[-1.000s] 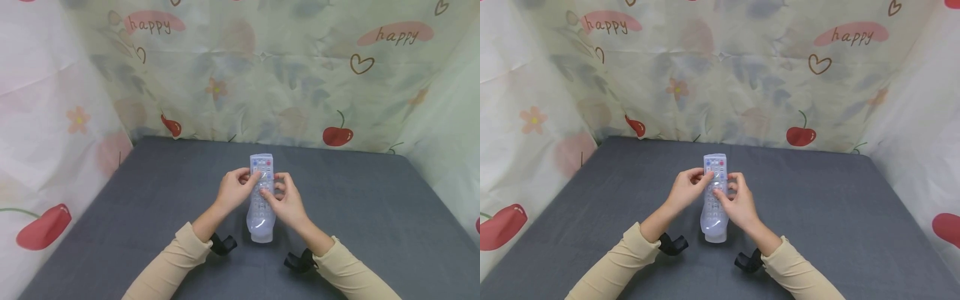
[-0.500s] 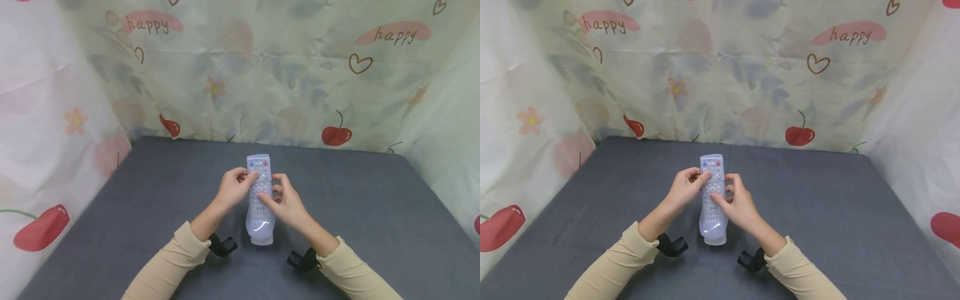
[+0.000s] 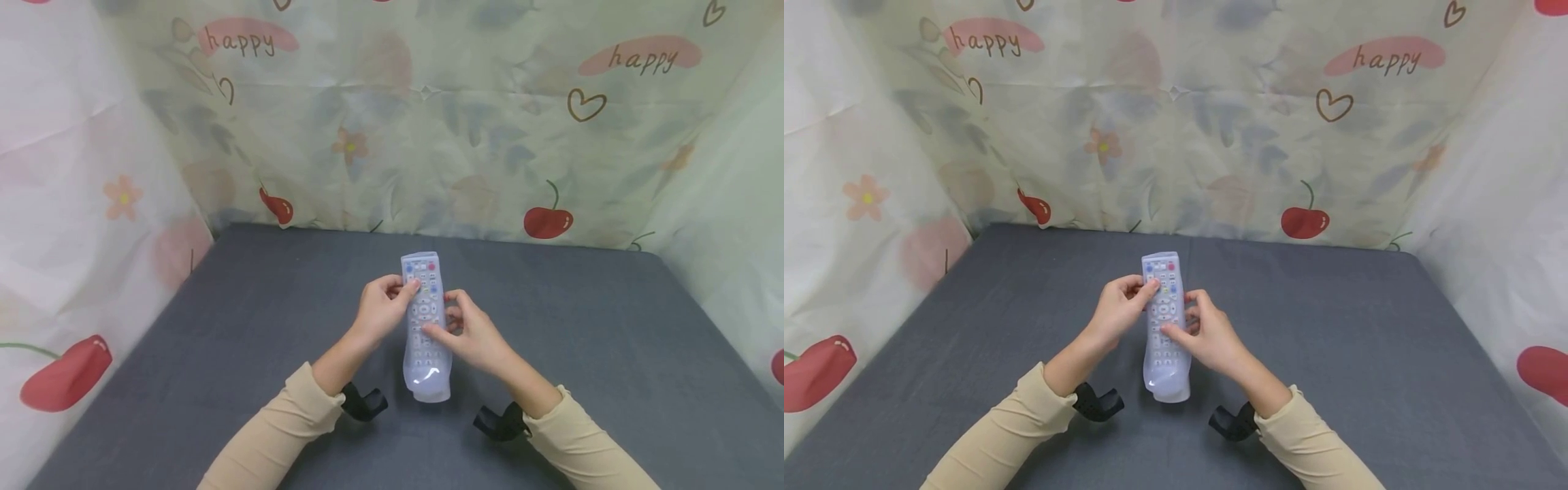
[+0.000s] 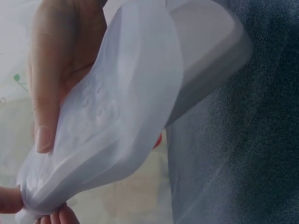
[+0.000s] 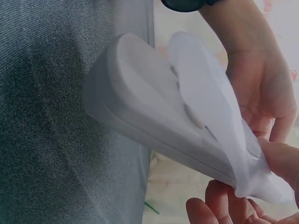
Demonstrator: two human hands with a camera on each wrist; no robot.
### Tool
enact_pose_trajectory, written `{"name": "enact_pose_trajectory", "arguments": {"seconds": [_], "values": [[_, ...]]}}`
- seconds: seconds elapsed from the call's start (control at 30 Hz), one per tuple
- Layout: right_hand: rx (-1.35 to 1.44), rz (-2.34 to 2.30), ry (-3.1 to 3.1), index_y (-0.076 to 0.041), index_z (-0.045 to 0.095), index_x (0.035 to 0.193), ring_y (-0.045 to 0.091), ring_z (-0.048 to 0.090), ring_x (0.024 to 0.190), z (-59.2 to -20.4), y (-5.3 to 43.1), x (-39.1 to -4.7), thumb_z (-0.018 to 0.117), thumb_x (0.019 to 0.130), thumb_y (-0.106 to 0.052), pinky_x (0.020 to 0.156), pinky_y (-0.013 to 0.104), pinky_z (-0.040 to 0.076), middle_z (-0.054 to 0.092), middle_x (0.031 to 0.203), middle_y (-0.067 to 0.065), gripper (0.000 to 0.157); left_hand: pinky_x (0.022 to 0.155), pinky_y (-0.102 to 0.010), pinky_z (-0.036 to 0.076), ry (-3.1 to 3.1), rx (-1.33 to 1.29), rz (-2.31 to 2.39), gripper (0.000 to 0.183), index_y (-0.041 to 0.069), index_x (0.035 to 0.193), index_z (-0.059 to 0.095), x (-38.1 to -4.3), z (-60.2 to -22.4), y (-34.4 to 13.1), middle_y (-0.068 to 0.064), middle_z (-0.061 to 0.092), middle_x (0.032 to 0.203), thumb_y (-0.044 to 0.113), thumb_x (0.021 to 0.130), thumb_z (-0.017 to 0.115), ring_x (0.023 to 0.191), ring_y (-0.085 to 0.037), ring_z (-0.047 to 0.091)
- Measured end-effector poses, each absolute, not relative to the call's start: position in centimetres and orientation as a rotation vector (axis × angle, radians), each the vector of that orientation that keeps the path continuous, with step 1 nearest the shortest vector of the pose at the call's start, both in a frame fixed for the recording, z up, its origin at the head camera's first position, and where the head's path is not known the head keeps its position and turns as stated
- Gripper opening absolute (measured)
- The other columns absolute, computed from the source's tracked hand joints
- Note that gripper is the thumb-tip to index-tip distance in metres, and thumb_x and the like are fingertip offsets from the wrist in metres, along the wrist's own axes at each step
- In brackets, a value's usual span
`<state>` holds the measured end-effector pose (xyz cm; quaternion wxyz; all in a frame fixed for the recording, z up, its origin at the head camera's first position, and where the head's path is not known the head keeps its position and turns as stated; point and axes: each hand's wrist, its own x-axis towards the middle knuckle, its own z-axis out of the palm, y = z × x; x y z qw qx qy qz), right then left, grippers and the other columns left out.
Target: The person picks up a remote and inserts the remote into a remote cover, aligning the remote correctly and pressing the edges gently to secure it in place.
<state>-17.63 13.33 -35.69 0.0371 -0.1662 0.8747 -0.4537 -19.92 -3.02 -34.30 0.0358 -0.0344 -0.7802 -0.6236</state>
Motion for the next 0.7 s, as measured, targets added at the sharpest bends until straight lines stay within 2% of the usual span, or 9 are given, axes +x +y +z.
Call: {"name": "enact_pose_trajectory", "arguments": {"seconds": [0.27, 0.5, 0.6, 0.7], "values": [[-0.545, -1.361, 2.681, 0.002, 0.040, 0.117, 0.023, 0.066, 0.086, -35.42, 13.47, -17.54, 0.066, 0.087, -0.017, 0.070, 0.032, 0.054, 0.069, 0.098, 0.019, 0.044, 0.058, -0.020, 0.044, -2.394, -0.159, -1.906, 0.026, -0.005, 0.101, 0.065, -19.75, -34.27, -2.92, -0.017, 0.064, 0.087, 0.019, 0.093, 0.057, 0.070, -0.012, 0.055], [-0.598, -1.338, 2.623, 0.001, 0.038, 0.118, 0.019, 0.066, 0.083, -35.32, 13.58, -17.67, 0.066, 0.087, -0.018, 0.069, 0.030, 0.053, 0.069, 0.095, 0.017, 0.046, 0.058, -0.023, 0.048, -2.403, -0.225, -1.917, 0.028, -0.005, 0.105, 0.063, -19.72, -34.75, -3.08, -0.018, 0.063, 0.090, 0.020, 0.095, 0.054, 0.071, -0.012, 0.057], [-0.647, -1.347, 2.579, 0.002, 0.038, 0.120, 0.019, 0.066, 0.084, -35.37, 13.92, -17.85, 0.067, 0.087, -0.019, 0.072, 0.033, 0.054, 0.068, 0.096, 0.017, 0.048, 0.056, -0.022, 0.047, -2.391, -0.288, -1.893, 0.028, -0.005, 0.106, 0.063, -19.81, -34.88, -3.41, -0.020, 0.063, 0.091, 0.019, 0.095, 0.055, 0.069, -0.012, 0.058], [-0.649, -1.388, 2.622, 0.003, 0.044, 0.122, 0.022, 0.066, 0.089, -35.18, 14.36, -18.15, 0.064, 0.089, -0.019, 0.077, 0.036, 0.054, 0.067, 0.101, 0.019, 0.044, 0.056, -0.022, 0.047, -2.379, -0.316, -1.872, 0.028, -0.004, 0.107, 0.064, -19.93, -34.82, -3.75, -0.020, 0.064, 0.092, 0.019, 0.094, 0.056, 0.070, -0.015, 0.061]]}}
